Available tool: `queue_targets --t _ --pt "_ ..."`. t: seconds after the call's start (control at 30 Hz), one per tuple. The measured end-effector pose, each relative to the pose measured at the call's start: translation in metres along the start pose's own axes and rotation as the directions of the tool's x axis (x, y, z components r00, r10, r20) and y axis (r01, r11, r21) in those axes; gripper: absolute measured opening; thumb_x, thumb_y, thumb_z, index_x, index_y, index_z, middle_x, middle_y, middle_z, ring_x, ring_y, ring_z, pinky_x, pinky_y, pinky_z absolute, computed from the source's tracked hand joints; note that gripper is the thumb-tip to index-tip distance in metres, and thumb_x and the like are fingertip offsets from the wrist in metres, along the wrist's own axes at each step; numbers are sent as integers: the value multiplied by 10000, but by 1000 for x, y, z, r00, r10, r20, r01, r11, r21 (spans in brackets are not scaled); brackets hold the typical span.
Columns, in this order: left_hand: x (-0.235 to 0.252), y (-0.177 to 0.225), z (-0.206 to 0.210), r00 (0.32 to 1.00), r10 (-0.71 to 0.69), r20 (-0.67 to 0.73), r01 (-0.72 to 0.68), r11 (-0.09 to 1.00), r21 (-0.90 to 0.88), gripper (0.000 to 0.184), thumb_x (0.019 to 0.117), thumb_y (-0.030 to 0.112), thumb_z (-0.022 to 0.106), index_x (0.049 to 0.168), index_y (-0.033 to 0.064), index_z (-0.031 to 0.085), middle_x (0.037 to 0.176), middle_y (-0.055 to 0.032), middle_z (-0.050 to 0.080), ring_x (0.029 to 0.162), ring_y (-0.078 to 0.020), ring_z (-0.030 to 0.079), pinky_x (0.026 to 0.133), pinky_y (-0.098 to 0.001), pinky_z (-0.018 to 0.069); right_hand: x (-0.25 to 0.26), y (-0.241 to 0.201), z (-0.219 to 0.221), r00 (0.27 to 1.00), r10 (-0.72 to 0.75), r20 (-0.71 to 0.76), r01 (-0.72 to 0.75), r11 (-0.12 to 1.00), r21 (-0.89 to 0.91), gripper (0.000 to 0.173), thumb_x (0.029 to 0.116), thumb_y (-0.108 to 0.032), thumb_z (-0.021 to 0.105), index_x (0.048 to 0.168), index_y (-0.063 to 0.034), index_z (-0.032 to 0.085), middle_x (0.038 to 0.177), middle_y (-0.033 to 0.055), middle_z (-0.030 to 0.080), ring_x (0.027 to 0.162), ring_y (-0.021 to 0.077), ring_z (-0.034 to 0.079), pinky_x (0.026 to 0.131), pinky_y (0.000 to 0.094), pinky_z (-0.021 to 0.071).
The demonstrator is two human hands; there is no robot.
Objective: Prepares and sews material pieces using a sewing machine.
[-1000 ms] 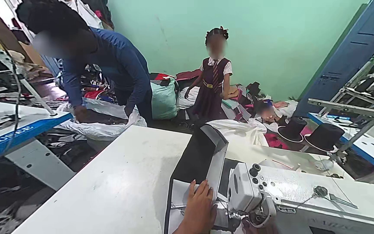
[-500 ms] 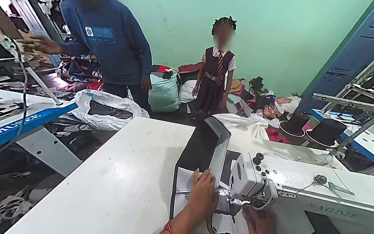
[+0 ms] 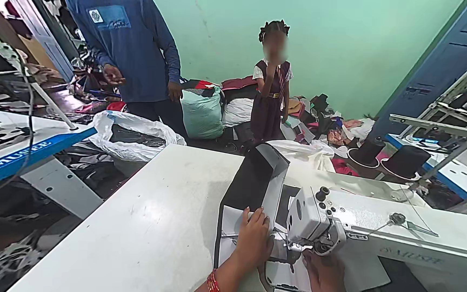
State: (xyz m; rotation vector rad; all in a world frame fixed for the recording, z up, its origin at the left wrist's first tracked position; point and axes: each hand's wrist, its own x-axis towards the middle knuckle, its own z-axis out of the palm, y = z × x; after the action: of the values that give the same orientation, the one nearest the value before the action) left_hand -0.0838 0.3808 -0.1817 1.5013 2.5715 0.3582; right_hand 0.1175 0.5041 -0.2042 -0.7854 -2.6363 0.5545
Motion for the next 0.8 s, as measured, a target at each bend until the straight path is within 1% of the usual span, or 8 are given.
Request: queue_targets --t 0.1,0.4,0.6,0.73,0.8 --pt "0 -1 3 999 10 -32 -9 1000 3 506 995 402 562 1365 68 651 1473 -100 590 1516 -272 361 1231 -637 114 0 1 1 1000 -8 -19 8 1000 8 289 992 -209 599 1126 -1 750 1186 276 681 1153 535 592 1001 725 377" --pt "0 0 1 1000 6 -25 -6 1000 3 505 1001 407 558 1367 72 649 1476 -98 587 1520 -270 354 1231 -634 109 1 1 1 1000 -1 -2 1 1000 -5 302 996 -216 595 1147 0 743 1200 284 674 1164 534 590 1004 722 380" --pt "0 0 2 1000 3 -27 -2 1000 1 504 999 404 558 1370 75 647 1474 -95 589 1520 -265 354 1231 -633 110 1 1 1 1000 -15 -12 14 1000 -19 300 996 -221 596 1138 -7 750 1195 282 675 1152 537 592 994 720 387" --pt "0 0 0 1000 -4 12 4 1000 -2 514 1010 403 539 1398 77 625 1502 -93 563 1537 -263 318 1235 -630 88 1 0 0 1000 -2 3 2 1000 -20 305 997 -220 597 1140 5 745 1195 294 670 1157 545 586 997 723 383" --pt "0 0 -1 1000 -5 16 5 1000 -1 516 1010 405 541 1399 77 624 1503 -93 562 1537 -261 319 1236 -629 88 1 -1 -1 1000 3 13 -3 1000 -19 308 998 -221 596 1145 6 744 1202 294 667 1163 546 581 1001 718 383"
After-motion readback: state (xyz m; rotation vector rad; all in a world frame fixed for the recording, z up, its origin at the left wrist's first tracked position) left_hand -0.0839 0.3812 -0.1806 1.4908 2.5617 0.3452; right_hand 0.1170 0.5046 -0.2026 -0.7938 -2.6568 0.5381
